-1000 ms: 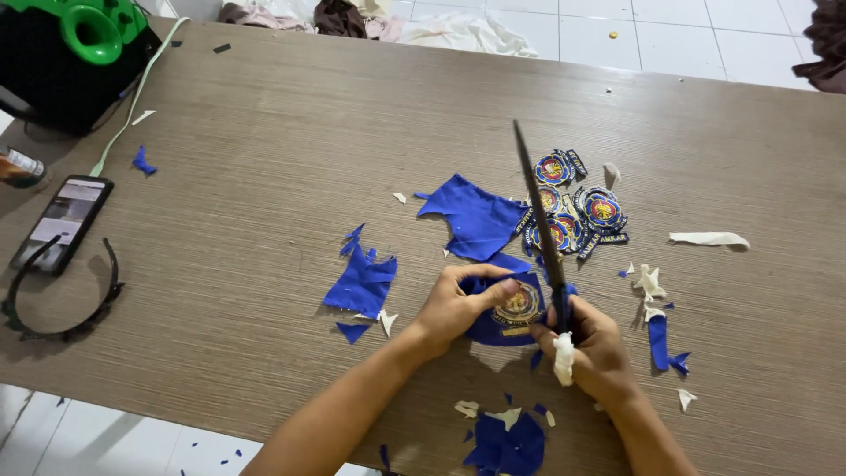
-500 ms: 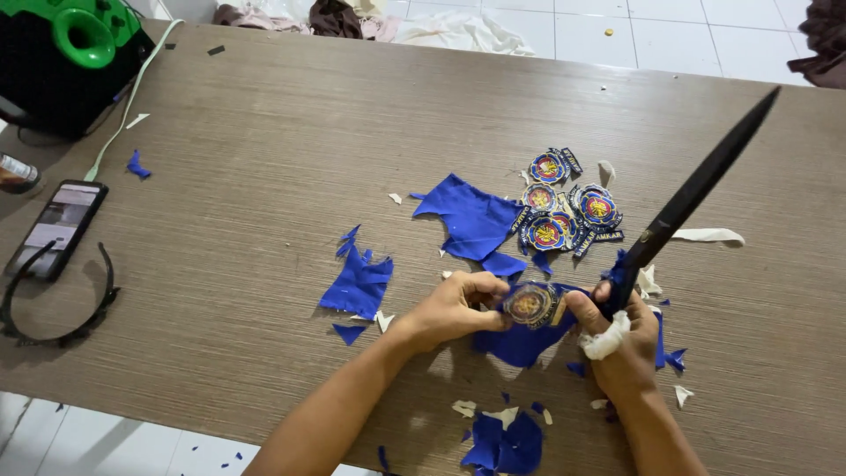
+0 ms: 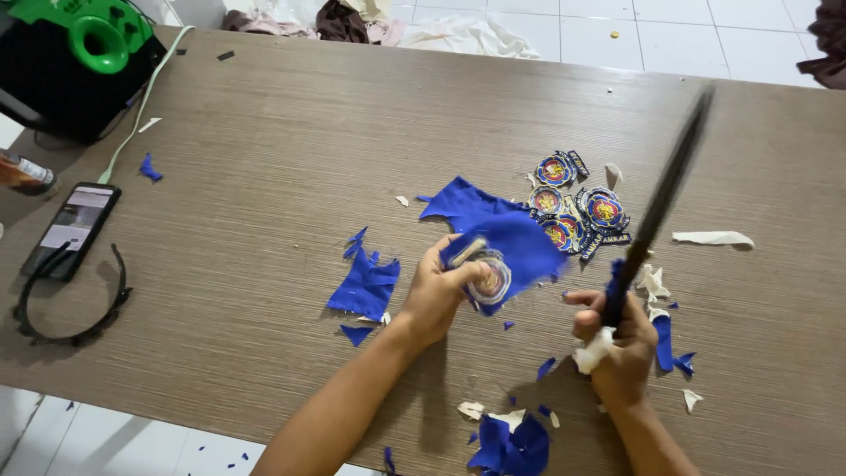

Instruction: Trimming excess blue fabric from around circular embroidered patches using scissors on a wooden table.

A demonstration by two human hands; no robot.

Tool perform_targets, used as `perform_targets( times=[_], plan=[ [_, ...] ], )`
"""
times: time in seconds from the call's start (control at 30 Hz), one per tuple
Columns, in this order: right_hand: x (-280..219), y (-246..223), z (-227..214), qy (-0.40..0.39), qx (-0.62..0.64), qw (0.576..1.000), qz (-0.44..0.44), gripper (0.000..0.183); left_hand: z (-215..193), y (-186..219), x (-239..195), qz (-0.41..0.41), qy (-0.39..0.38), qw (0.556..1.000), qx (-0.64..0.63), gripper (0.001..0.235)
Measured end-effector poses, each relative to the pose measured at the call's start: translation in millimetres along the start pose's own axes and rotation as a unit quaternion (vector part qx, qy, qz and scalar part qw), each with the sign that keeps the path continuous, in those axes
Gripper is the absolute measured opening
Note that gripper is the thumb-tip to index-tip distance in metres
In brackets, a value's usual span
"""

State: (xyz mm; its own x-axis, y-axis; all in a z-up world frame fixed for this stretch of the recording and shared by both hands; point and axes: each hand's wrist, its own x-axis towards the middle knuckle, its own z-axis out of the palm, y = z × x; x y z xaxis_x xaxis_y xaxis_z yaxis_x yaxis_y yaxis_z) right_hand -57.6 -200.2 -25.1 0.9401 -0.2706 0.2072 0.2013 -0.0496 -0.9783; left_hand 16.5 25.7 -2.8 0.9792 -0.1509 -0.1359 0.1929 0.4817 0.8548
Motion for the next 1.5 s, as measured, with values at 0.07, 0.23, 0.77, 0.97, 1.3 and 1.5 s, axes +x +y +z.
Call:
perform_targets(
  times=[0.07, 0.23, 0.77, 0.97, 1.3, 1.5],
  plan=[
    [0, 5, -7, -0.024, 0.081, 0.996, 0.01, 0.024, 3, 9, 1, -0.111, 0.118, 0.976, -0.144, 0.045],
    [-2, -26, -1, -0.071, 0.039, 0.994, 0.076, 0.061, -8, -7, 9, -0.018, 0.099, 0.98, -0.174, 0.025],
    [-3, 47, -31, -0.301, 0.24, 0.863, 0.328, 0.087, 10, 38, -9, 0.006, 0.133, 0.98, -0.15, 0.051],
    [-14, 22, -29, -0.327, 0.193, 0.817, 0.433, 0.068, 7, 37, -7, 0.03, 0.191, 0.976, -0.1, 0.058],
    [-13, 13, -24, -0.334, 0.208, 0.811, 0.432, 0.073, -6, 23, 1, 0.088, 0.079, 0.991, -0.07, 0.044],
    [-14, -3, -18, -0.347, 0.182, 0.829, 0.399, 0.069, -13, 12, 7, 0.048, 0.119, 0.986, -0.106, 0.049]
  ],
)
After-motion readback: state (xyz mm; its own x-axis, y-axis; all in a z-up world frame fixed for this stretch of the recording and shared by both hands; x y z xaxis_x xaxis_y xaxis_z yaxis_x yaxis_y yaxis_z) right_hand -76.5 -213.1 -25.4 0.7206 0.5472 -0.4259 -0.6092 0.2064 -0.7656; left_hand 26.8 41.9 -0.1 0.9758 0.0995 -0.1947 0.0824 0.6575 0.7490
